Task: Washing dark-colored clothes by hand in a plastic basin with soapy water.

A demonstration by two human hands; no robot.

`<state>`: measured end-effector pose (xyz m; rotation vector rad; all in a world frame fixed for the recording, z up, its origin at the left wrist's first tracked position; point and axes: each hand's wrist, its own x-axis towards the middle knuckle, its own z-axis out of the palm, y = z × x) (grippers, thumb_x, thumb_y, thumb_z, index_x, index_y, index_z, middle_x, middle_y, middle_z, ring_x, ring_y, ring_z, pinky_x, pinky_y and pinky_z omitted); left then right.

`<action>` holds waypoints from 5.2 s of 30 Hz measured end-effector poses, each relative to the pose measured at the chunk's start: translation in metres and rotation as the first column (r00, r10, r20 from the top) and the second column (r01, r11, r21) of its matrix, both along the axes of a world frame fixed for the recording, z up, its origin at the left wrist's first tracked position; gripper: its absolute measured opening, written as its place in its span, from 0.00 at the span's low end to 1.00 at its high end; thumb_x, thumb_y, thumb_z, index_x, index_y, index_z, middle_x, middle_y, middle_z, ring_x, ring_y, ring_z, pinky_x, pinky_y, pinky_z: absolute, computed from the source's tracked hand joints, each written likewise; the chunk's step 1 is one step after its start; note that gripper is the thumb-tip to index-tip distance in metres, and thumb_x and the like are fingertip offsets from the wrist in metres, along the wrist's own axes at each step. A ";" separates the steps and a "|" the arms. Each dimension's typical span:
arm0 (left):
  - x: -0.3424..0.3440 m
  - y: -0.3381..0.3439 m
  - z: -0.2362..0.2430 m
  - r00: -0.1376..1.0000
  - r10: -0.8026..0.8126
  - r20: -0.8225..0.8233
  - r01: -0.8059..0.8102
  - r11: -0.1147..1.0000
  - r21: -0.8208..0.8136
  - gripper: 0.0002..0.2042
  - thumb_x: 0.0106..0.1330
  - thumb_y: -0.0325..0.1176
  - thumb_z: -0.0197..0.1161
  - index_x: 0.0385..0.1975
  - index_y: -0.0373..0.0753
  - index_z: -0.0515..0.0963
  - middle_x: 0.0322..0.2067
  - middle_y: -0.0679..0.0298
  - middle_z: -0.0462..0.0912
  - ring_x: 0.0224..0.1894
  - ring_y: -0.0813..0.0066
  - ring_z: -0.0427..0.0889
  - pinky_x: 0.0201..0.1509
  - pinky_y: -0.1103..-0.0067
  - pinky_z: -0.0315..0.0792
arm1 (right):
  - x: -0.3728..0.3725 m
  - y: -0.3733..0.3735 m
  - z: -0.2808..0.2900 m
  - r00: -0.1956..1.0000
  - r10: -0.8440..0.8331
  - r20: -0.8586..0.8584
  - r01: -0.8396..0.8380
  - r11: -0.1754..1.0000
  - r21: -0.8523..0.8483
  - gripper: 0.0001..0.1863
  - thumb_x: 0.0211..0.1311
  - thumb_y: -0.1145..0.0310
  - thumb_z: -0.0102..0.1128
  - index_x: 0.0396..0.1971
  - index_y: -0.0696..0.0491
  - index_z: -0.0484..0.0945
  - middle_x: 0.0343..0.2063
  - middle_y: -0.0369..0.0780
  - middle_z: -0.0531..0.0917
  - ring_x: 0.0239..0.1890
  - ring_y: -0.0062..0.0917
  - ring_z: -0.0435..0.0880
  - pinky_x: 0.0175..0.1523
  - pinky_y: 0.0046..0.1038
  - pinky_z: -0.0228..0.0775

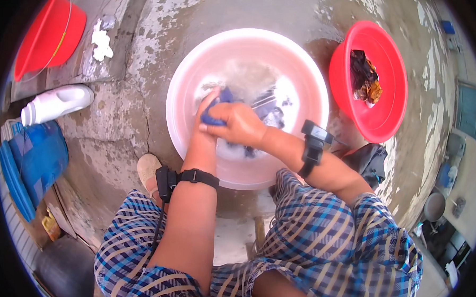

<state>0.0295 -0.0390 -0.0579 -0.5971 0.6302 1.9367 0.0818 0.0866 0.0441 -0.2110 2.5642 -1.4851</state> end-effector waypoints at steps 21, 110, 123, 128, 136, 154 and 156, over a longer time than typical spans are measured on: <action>0.029 0.008 -0.045 0.952 0.217 -0.218 -0.174 0.964 0.200 0.23 0.71 0.48 0.44 0.56 0.37 0.68 0.53 0.55 0.74 0.56 0.61 0.73 0.61 0.63 0.66 | -0.005 -0.002 -0.040 0.969 0.044 -0.245 0.059 0.915 0.399 0.11 0.61 0.59 0.57 0.36 0.50 0.77 0.28 0.45 0.81 0.29 0.44 0.80 0.32 0.40 0.73; 0.014 0.043 0.019 0.993 -0.074 -0.092 0.012 0.837 -0.547 0.41 0.58 0.41 0.67 0.66 0.43 0.48 0.64 0.55 0.58 0.62 0.54 0.63 0.54 0.57 0.69 | -0.002 0.084 -0.105 0.898 -0.412 0.150 0.374 0.898 0.230 0.20 0.57 0.54 0.60 0.37 0.57 0.77 0.30 0.53 0.82 0.36 0.46 0.81 0.43 0.40 0.72; 0.006 0.056 0.033 0.972 0.230 -0.046 -0.231 0.909 -0.346 0.15 0.66 0.37 0.56 0.50 0.41 0.72 0.47 0.59 0.78 0.49 0.67 0.78 0.54 0.72 0.73 | -0.041 0.098 -0.104 0.765 -0.562 -0.314 0.635 0.738 0.228 0.20 0.66 0.51 0.48 0.42 0.52 0.77 0.33 0.50 0.82 0.35 0.47 0.81 0.43 0.42 0.71; 0.018 0.051 0.010 0.981 0.190 0.024 -0.159 0.879 -0.450 0.19 0.62 0.39 0.61 0.51 0.41 0.70 0.48 0.58 0.75 0.54 0.62 0.74 0.58 0.65 0.70 | -0.003 0.091 -0.115 0.829 -0.486 0.277 0.472 0.873 0.122 0.21 0.65 0.56 0.52 0.49 0.56 0.75 0.42 0.52 0.80 0.44 0.43 0.80 0.49 0.37 0.71; 0.012 0.064 0.028 0.989 0.115 0.090 -0.049 0.840 -0.541 0.17 0.63 0.44 0.61 0.49 0.46 0.73 0.41 0.65 0.79 0.47 0.74 0.77 0.47 0.72 0.73 | -0.018 0.052 -0.053 0.965 -0.263 0.001 0.240 0.884 0.402 0.12 0.60 0.55 0.55 0.38 0.45 0.77 0.32 0.41 0.82 0.36 0.40 0.81 0.41 0.39 0.73; 0.031 0.064 0.035 0.999 0.027 0.021 -0.018 0.937 -0.348 0.19 0.69 0.47 0.49 0.52 0.43 0.69 0.50 0.61 0.75 0.51 0.64 0.75 0.53 0.66 0.72 | -0.014 0.060 -0.056 0.938 -0.332 0.096 0.285 0.901 0.328 0.15 0.63 0.51 0.51 0.37 0.47 0.77 0.31 0.47 0.81 0.37 0.43 0.80 0.41 0.40 0.71; 0.021 0.060 0.034 0.999 0.049 0.021 -0.036 0.913 -0.407 0.17 0.68 0.43 0.53 0.51 0.41 0.70 0.48 0.60 0.76 0.50 0.66 0.76 0.54 0.68 0.71 | -0.030 0.066 -0.062 0.907 -0.413 0.081 0.371 0.875 0.312 0.17 0.64 0.50 0.50 0.38 0.48 0.76 0.33 0.47 0.81 0.39 0.43 0.80 0.43 0.40 0.71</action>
